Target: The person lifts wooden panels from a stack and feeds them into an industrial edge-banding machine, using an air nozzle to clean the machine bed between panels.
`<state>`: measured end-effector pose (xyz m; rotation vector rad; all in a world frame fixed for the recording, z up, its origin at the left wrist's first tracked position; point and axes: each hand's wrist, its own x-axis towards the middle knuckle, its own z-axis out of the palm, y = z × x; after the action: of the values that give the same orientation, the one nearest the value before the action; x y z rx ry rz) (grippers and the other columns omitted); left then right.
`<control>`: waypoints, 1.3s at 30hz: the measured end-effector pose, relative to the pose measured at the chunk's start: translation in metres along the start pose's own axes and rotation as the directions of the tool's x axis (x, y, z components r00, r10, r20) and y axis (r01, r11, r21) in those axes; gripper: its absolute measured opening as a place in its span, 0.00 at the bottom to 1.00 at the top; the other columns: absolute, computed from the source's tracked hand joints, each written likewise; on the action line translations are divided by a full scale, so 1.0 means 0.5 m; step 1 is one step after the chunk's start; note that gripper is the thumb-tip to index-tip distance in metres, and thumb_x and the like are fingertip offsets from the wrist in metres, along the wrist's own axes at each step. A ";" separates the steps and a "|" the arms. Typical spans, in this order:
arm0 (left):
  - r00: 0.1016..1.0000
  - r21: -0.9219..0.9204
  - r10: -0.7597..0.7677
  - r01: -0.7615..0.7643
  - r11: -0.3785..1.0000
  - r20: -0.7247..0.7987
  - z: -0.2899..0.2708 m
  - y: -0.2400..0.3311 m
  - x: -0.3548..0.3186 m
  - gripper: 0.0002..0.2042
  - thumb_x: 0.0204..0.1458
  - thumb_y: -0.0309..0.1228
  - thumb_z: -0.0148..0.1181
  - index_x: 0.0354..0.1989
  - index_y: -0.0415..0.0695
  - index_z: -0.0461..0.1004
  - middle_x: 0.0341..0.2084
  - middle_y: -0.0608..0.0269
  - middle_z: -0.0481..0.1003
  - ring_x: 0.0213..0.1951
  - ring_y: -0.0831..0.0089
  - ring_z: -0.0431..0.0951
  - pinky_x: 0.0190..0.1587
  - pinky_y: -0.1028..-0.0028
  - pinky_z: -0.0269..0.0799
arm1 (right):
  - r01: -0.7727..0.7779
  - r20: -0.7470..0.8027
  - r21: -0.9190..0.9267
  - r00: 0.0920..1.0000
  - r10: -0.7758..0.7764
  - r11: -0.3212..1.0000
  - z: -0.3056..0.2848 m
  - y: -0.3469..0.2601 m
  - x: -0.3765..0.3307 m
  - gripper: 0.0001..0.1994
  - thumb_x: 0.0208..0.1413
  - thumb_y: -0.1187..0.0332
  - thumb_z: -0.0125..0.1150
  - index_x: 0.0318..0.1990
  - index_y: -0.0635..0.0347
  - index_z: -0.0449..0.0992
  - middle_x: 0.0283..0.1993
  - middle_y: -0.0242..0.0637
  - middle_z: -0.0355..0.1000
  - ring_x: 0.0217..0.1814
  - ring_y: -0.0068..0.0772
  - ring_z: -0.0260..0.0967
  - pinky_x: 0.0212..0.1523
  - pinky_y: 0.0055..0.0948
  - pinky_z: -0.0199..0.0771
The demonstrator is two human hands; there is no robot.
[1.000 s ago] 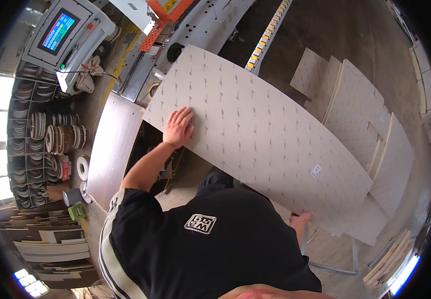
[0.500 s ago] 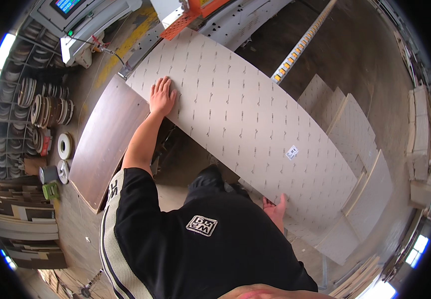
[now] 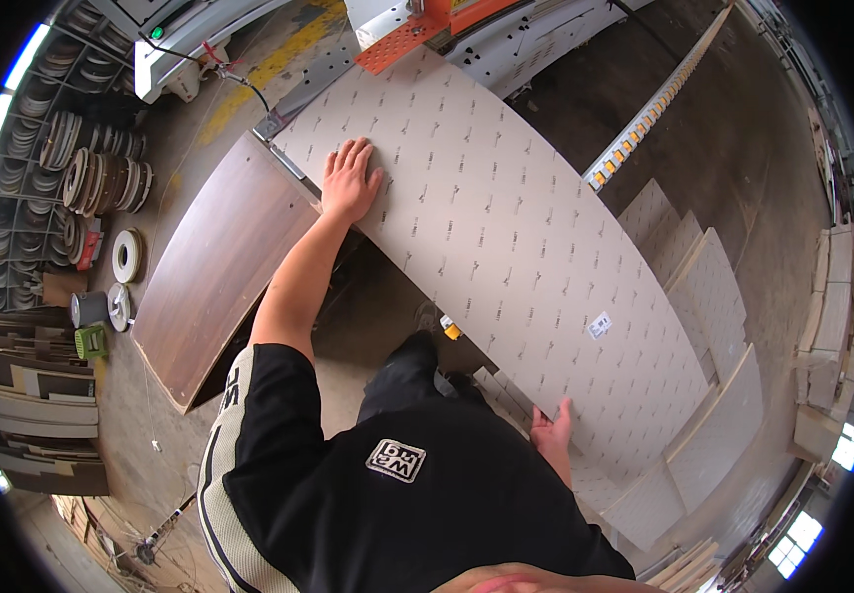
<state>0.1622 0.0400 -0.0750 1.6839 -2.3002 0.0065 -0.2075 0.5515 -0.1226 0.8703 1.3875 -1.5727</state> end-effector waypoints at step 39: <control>0.311 -0.762 0.701 0.359 0.538 0.642 -0.091 0.403 -0.315 0.10 0.65 0.26 0.56 0.52 0.36 0.75 0.37 0.60 0.80 0.36 0.75 0.79 0.46 0.73 0.76 | -0.036 -0.338 -0.382 0.935 -0.103 0.923 -0.245 0.386 -0.020 0.18 0.59 0.52 0.64 0.46 0.56 0.79 0.37 0.31 0.78 0.36 0.25 0.76 0.31 0.30 0.75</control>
<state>0.0275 0.2585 -0.0348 0.7333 -2.3007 -2.2831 -0.0307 0.6684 -0.2089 0.9149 1.8989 -1.1389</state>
